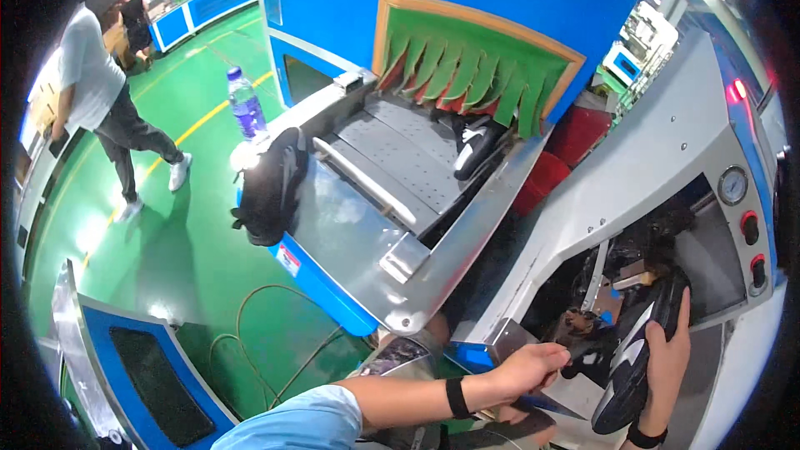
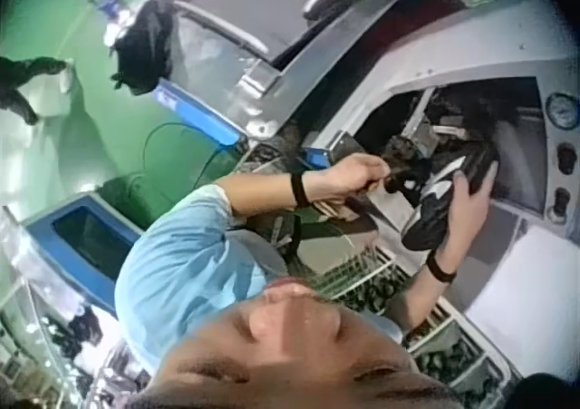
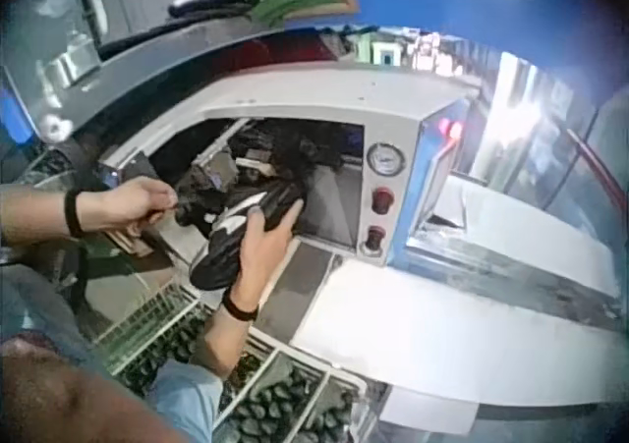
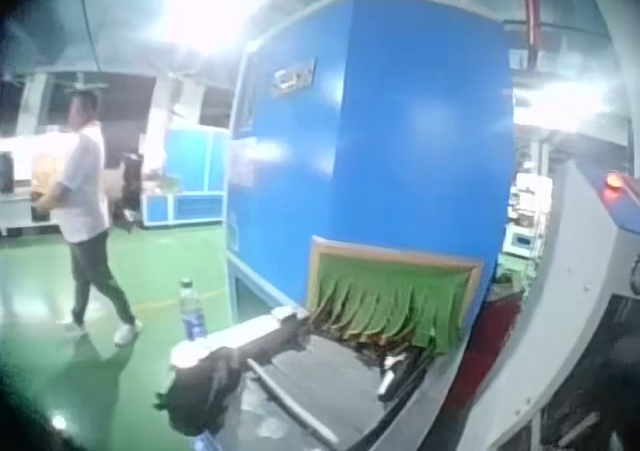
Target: The person is placing shoes into a heat-setting machine, removing them, and then inserting shoe lasts into the shoes.
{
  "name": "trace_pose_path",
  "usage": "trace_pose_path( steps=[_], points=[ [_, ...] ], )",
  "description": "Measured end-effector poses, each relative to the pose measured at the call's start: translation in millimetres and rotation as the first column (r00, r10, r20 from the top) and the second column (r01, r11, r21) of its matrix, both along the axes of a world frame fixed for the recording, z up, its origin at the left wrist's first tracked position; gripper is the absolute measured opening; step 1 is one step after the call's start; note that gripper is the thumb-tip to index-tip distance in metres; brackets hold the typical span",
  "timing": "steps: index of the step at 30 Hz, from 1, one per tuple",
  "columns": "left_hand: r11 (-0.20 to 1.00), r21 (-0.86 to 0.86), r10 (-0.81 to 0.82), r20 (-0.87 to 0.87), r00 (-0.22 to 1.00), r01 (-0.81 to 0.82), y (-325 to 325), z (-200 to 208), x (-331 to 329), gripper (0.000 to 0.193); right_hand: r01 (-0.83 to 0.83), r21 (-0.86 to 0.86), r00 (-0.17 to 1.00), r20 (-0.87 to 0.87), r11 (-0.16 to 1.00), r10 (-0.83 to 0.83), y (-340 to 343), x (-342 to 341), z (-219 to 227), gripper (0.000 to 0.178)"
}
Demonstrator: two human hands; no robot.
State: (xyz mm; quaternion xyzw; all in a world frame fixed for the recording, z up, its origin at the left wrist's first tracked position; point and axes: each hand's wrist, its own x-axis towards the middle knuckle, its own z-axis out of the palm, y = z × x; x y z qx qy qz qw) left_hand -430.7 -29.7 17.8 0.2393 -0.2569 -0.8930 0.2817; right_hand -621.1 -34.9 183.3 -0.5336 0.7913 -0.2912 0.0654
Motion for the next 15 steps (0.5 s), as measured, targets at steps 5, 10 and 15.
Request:
trace_pose_path(
  steps=[5, 10, 15],
  points=[
    [0.99, -0.139, -0.001, 0.057, 0.998, 0.009, 25.0, 3.2, -5.4, 0.02, 0.005, -0.158, 0.965, -0.257, 0.987, -0.046, 10.1, -7.2, -10.0, 0.079],
    [0.931, -0.34, -0.097, 0.115, 0.989, 0.131, 60.5, 11.3, 4.8, 0.02, 0.084, -0.187, 0.967, -0.223, 0.979, -0.126, 47.3, 5.8, -5.1, 0.075],
    [0.871, -0.334, -0.302, 0.215, 0.929, 0.36, 82.4, 21.2, 39.6, 0.03, -0.062, -0.408, 0.886, -0.443, 0.911, -0.138, 151.3, 46.0, -52.2, 0.086]
  ],
)
